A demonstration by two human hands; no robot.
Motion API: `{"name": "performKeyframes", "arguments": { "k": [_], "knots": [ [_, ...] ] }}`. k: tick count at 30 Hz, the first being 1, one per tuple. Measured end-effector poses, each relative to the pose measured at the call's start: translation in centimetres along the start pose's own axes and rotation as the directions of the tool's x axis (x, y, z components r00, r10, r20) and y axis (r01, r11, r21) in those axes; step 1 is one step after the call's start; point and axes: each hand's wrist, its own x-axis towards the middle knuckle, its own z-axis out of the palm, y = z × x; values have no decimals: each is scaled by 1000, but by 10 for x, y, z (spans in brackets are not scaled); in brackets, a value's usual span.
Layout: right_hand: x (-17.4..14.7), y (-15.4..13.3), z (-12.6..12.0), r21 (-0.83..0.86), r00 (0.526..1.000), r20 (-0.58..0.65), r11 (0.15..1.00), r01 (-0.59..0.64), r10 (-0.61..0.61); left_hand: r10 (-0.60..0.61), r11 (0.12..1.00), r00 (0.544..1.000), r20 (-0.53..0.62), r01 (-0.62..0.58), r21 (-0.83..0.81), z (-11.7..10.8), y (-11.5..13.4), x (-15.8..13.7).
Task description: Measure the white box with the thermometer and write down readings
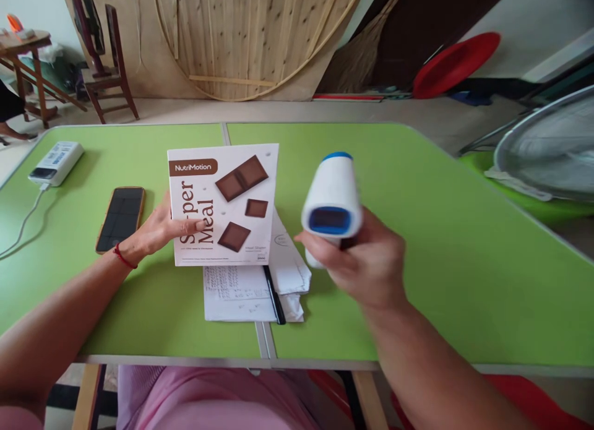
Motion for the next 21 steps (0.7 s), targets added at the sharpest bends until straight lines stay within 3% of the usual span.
{"name": "performKeyframes", "arguments": {
  "k": [2, 4, 7, 10, 12, 17, 21],
  "knots": [
    [-11, -21, 4, 317, 970, 239, 940, -126, 49, -6, 1000, 1000, 19, 6, 19, 0, 6, 0],
    [-22, -36, 10, 472, 867, 493, 815, -335, 71, -38, 999, 999, 28, 37, 37, 0, 10, -1],
    [-35, -44, 22, 458, 711, 692, 687, -564, 123, -104, 994, 994, 29, 103, 24, 1, 16, -3],
    [-43, -40, 33, 391, 626, 755, 634, -667, 193, -128, 992, 991, 38, 128, -13, 1, 21, -3],
    [-46, -37, 38, 380, 622, 753, 632, -675, 212, -132, 991, 990, 52, 133, -22, 1, 23, -3],
    [-50, -36, 42, 391, 671, 710, 673, -627, 213, -110, 993, 991, 76, 114, -43, 0, 23, -2],
    [-49, -39, 44, 343, 642, 735, 696, -631, 219, -101, 994, 991, 89, 104, -28, 0, 21, -3]
  ]
}}
